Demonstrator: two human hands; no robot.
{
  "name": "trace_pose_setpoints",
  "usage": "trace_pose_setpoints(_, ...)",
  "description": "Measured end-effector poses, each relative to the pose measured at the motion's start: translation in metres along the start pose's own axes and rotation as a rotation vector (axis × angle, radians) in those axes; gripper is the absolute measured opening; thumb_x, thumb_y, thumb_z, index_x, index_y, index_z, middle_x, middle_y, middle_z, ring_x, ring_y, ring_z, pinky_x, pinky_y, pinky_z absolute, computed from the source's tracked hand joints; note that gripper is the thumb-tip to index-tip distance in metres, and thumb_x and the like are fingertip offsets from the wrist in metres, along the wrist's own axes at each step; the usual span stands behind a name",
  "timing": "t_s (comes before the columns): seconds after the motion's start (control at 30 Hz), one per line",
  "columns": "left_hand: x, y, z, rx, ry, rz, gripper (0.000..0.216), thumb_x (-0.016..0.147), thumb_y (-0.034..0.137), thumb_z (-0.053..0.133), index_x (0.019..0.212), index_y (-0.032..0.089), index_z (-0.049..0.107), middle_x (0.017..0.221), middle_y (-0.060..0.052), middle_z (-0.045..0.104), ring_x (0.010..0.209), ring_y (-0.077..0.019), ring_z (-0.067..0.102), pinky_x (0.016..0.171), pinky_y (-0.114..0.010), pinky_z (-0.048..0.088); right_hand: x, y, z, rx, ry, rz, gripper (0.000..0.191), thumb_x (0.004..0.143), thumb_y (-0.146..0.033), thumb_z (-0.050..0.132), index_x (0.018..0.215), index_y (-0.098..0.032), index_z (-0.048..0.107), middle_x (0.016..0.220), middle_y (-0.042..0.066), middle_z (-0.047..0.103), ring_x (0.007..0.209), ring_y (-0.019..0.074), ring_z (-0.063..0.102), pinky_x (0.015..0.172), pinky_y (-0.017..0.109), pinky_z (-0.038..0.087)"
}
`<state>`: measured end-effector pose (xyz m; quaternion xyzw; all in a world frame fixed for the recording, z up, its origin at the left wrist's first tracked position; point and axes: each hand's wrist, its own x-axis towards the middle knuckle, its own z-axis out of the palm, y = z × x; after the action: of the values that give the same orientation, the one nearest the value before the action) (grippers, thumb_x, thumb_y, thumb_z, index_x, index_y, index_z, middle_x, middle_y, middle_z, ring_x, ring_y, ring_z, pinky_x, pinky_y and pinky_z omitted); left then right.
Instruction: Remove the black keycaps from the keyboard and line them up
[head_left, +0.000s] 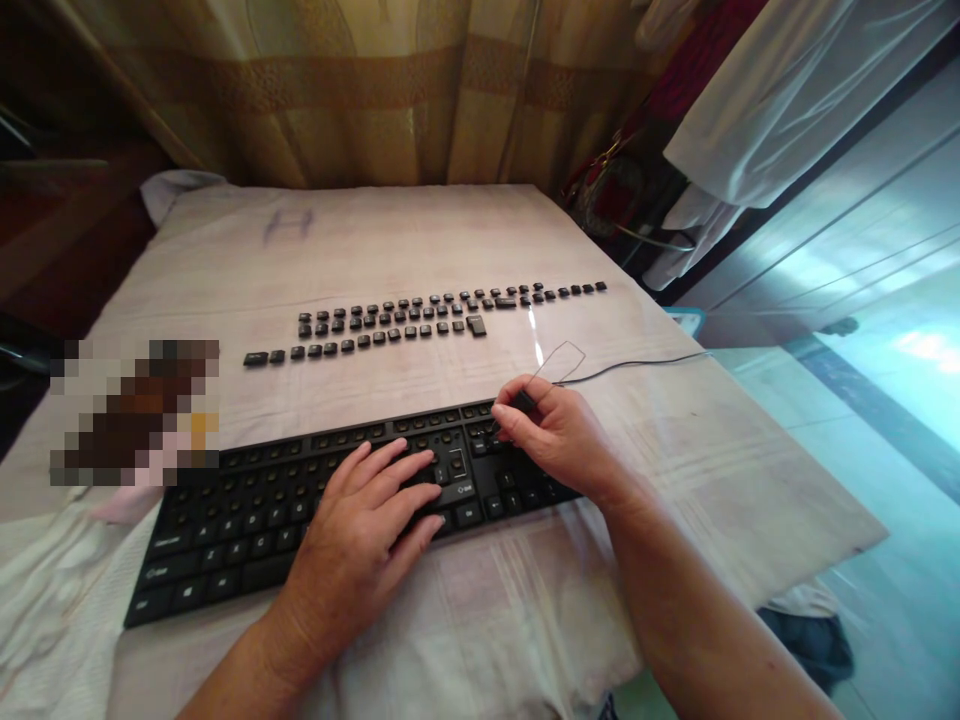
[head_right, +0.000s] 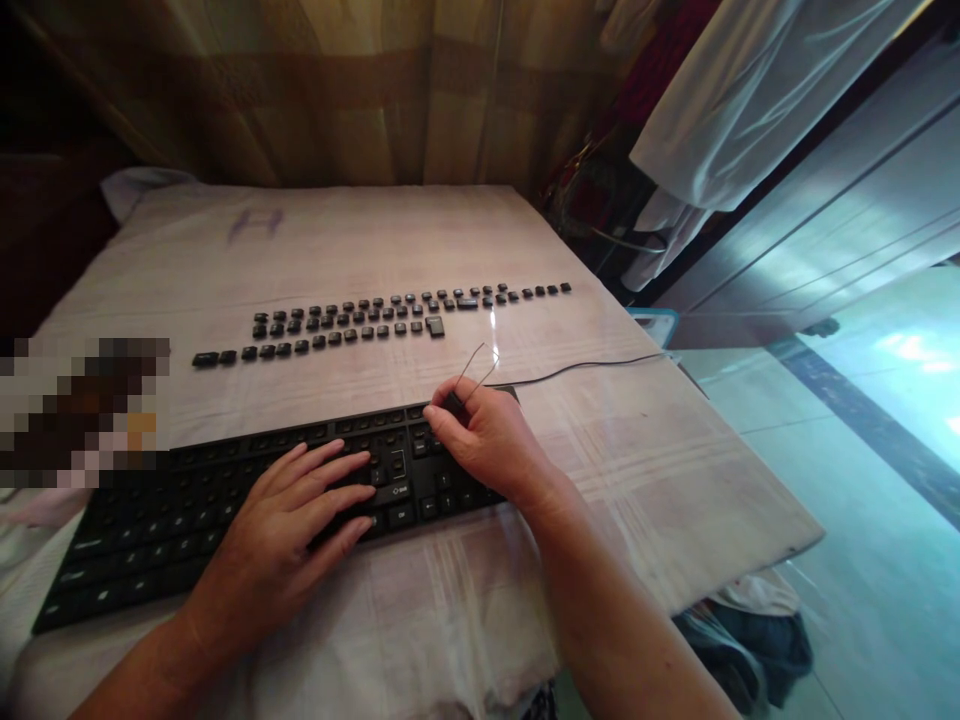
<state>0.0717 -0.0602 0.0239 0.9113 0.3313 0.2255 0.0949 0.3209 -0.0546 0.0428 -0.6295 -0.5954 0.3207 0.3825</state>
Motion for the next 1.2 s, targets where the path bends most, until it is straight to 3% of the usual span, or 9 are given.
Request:
trace_pose_setpoints(0.3, -0.0007, 0.0059, -0.0003, 0.013, 0.011, -0.102, 0.012, 0.088, 0.032, 0.063, 0.095, 0.025, 0.068, 0.123, -0.006, 0.07, 0.124, -0.0316, 0.056, 0.108, -0.059, 0.036, -0.0018, -0.0023, -0.0032, -0.09, -0.063, -0.02, 0.013, 0.084, -0.032, 0.057, 0.086, -0.021, 0.062, 0.064, -0.001, 0.064, 0.058, 0.0149, 0.059, 0.053, 0.024, 0.044)
trace_pose_setpoints(0.57, 0.0004, 0.004, 0.001, -0.036, 0.015, -0.114, 0.01, 0.089, 0.03, 0.06, 0.092, 0.025, 0.068, 0.12, -0.005, 0.071, 0.122, -0.0304, 0.059, 0.106, -0.058, 0.041, -0.0026, -0.0038, -0.0009, -0.069, -0.051, 0.018, 0.012, 0.083, -0.032, 0.059, 0.084, -0.021, 0.063, 0.062, -0.001, 0.063, 0.057, 0.0151, 0.06, 0.052, 0.024, 0.044)
trace_pose_setpoints(0.77, -0.0006, 0.003, 0.0015, -0.035, 0.022, -0.113, 0.013, 0.091, 0.029, 0.056, 0.095, 0.025, 0.068, 0.12, -0.005, 0.071, 0.122, -0.0288, 0.058, 0.107, -0.057, 0.04, -0.0063, -0.0052, -0.0016, -0.011, -0.122, 0.039, 0.009, 0.082, -0.029, 0.059, 0.084, -0.021, 0.063, 0.068, -0.001, 0.066, 0.058, 0.0142, 0.06, 0.052, 0.023, 0.045)
trace_pose_setpoints(1.2, -0.0001, -0.0028, -0.0048, -0.008, 0.06, -0.104, 0.016, 0.091, 0.026, 0.054, 0.098, 0.026, 0.069, 0.12, -0.004, 0.071, 0.121, -0.0282, 0.059, 0.106, -0.055, 0.041, -0.0051, -0.0078, -0.0021, -0.086, -0.05, -0.035, 0.011, 0.082, -0.029, 0.062, 0.084, -0.02, 0.068, 0.066, -0.001, 0.065, 0.059, 0.0136, 0.058, 0.053, 0.023, 0.042)
